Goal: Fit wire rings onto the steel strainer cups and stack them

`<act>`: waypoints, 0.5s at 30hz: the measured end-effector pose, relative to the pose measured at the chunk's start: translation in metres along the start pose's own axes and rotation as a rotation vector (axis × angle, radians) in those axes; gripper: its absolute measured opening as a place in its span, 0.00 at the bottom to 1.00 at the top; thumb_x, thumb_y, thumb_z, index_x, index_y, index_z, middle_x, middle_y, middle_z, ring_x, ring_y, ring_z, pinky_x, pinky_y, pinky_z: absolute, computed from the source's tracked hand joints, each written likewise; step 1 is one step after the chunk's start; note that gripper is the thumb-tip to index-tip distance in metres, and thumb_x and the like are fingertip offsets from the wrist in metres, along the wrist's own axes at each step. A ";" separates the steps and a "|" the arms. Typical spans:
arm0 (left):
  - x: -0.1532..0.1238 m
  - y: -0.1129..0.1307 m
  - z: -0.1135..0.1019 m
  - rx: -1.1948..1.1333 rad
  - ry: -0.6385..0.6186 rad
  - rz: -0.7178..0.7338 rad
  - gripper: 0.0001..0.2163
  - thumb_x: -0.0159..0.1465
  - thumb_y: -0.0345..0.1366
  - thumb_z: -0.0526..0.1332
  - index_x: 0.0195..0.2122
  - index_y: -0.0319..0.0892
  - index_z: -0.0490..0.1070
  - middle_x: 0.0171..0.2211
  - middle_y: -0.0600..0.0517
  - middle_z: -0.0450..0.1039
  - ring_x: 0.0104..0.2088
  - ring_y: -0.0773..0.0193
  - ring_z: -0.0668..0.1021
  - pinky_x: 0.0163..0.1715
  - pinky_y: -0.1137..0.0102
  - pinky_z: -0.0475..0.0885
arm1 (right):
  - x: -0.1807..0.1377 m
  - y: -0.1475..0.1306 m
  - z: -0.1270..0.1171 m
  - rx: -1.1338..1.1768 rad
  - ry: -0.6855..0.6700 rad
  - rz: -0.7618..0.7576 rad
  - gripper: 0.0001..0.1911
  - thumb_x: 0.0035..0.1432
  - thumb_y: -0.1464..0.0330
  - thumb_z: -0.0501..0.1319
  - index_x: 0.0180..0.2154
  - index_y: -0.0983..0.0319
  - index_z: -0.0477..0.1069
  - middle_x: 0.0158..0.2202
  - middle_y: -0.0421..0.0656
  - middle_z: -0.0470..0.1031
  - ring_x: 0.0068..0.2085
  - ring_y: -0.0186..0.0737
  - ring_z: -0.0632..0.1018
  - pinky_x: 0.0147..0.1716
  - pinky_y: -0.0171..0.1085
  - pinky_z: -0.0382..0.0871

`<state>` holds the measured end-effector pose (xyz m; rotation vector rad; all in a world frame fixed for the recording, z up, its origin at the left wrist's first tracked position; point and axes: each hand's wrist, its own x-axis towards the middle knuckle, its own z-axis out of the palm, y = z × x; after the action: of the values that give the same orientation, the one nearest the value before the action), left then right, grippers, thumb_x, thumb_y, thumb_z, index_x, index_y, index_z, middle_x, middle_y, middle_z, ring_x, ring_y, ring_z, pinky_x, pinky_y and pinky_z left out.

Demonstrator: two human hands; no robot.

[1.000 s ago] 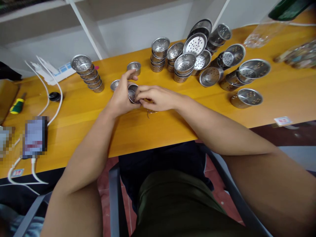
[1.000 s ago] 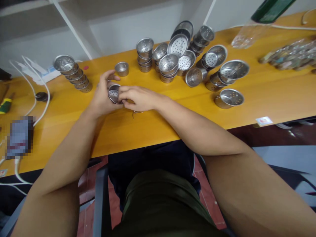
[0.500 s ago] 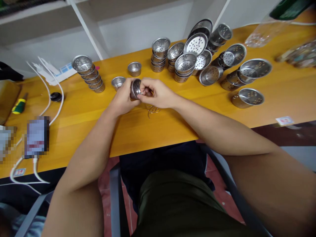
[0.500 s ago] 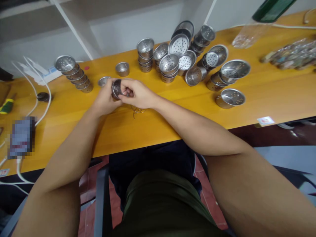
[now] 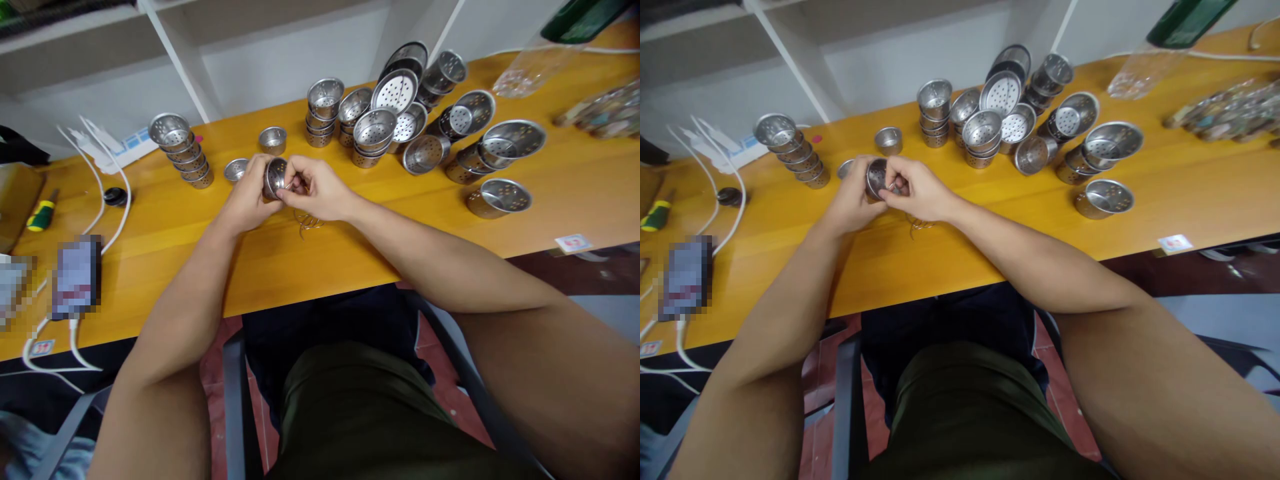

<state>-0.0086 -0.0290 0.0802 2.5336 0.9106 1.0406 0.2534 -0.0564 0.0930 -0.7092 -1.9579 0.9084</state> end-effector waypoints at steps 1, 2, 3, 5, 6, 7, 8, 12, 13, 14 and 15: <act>0.000 0.004 -0.001 0.006 -0.007 -0.033 0.37 0.77 0.72 0.77 0.72 0.53 0.75 0.68 0.39 0.84 0.70 0.34 0.88 0.75 0.39 0.86 | -0.001 -0.001 -0.001 -0.019 -0.006 0.013 0.25 0.79 0.48 0.80 0.45 0.53 0.68 0.37 0.38 0.69 0.39 0.45 0.70 0.41 0.45 0.73; 0.000 0.007 -0.002 0.010 -0.014 -0.062 0.37 0.76 0.72 0.79 0.72 0.53 0.76 0.68 0.40 0.84 0.71 0.33 0.88 0.77 0.39 0.85 | -0.002 -0.001 -0.002 -0.036 -0.015 0.023 0.26 0.79 0.45 0.79 0.47 0.52 0.69 0.37 0.39 0.70 0.40 0.46 0.70 0.42 0.46 0.74; 0.001 0.010 -0.002 0.010 -0.016 -0.088 0.37 0.75 0.72 0.80 0.72 0.53 0.76 0.69 0.40 0.84 0.73 0.32 0.87 0.80 0.38 0.84 | -0.002 -0.002 -0.003 -0.050 -0.024 0.028 0.27 0.80 0.42 0.77 0.48 0.52 0.69 0.38 0.40 0.70 0.40 0.47 0.71 0.42 0.47 0.74; 0.001 0.015 -0.002 0.002 -0.007 -0.123 0.38 0.73 0.73 0.81 0.71 0.53 0.78 0.69 0.40 0.85 0.76 0.31 0.87 0.83 0.37 0.82 | -0.003 -0.001 -0.002 -0.069 -0.035 0.025 0.29 0.80 0.37 0.75 0.49 0.52 0.70 0.38 0.40 0.70 0.41 0.48 0.71 0.42 0.47 0.74; 0.001 0.016 -0.002 -0.003 -0.003 -0.133 0.39 0.73 0.73 0.82 0.71 0.53 0.78 0.70 0.40 0.85 0.77 0.31 0.86 0.84 0.37 0.81 | -0.003 0.000 -0.001 -0.068 -0.032 0.022 0.30 0.80 0.36 0.74 0.50 0.52 0.70 0.39 0.41 0.70 0.41 0.48 0.71 0.43 0.48 0.74; 0.001 0.016 -0.001 -0.008 -0.001 -0.138 0.40 0.72 0.74 0.82 0.71 0.53 0.78 0.70 0.40 0.85 0.77 0.31 0.86 0.84 0.37 0.81 | -0.002 0.002 -0.001 -0.056 -0.024 0.019 0.30 0.80 0.35 0.74 0.50 0.52 0.70 0.39 0.41 0.71 0.41 0.48 0.72 0.43 0.48 0.75; 0.001 0.016 0.000 -0.011 0.000 -0.139 0.41 0.72 0.75 0.82 0.72 0.53 0.78 0.71 0.39 0.85 0.77 0.31 0.86 0.84 0.37 0.81 | -0.001 0.003 -0.001 -0.031 -0.013 0.016 0.31 0.80 0.34 0.75 0.50 0.52 0.71 0.39 0.41 0.72 0.41 0.47 0.73 0.43 0.47 0.75; 0.001 0.005 -0.001 0.010 0.011 -0.122 0.49 0.64 0.82 0.84 0.73 0.55 0.77 0.73 0.39 0.81 0.76 0.31 0.84 0.85 0.32 0.78 | 0.004 0.006 -0.017 0.159 -0.070 -0.029 0.38 0.73 0.30 0.80 0.46 0.54 0.72 0.39 0.41 0.76 0.41 0.44 0.76 0.42 0.44 0.76; 0.000 0.000 -0.003 0.029 0.031 -0.129 0.51 0.61 0.84 0.84 0.71 0.55 0.77 0.73 0.39 0.80 0.77 0.30 0.83 0.85 0.31 0.77 | 0.005 0.006 -0.025 0.204 -0.116 -0.050 0.39 0.72 0.29 0.81 0.44 0.54 0.72 0.38 0.40 0.77 0.40 0.43 0.76 0.41 0.42 0.75; -0.001 -0.006 -0.006 0.050 0.062 -0.146 0.52 0.58 0.85 0.85 0.70 0.55 0.78 0.73 0.39 0.79 0.78 0.29 0.81 0.86 0.29 0.75 | 0.005 0.005 -0.033 0.236 -0.168 -0.070 0.38 0.73 0.30 0.81 0.44 0.55 0.73 0.38 0.40 0.77 0.38 0.41 0.75 0.39 0.41 0.73; -0.002 -0.011 -0.009 0.068 0.104 -0.171 0.53 0.56 0.86 0.85 0.70 0.54 0.78 0.74 0.38 0.78 0.80 0.27 0.80 0.88 0.29 0.73 | 0.005 0.004 -0.042 0.246 -0.225 -0.084 0.37 0.74 0.31 0.80 0.43 0.55 0.74 0.37 0.39 0.77 0.36 0.39 0.74 0.38 0.40 0.71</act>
<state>-0.0211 -0.0216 0.0806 2.4222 1.1871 1.1133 0.2874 -0.0370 0.1081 -0.3942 -2.0065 1.1943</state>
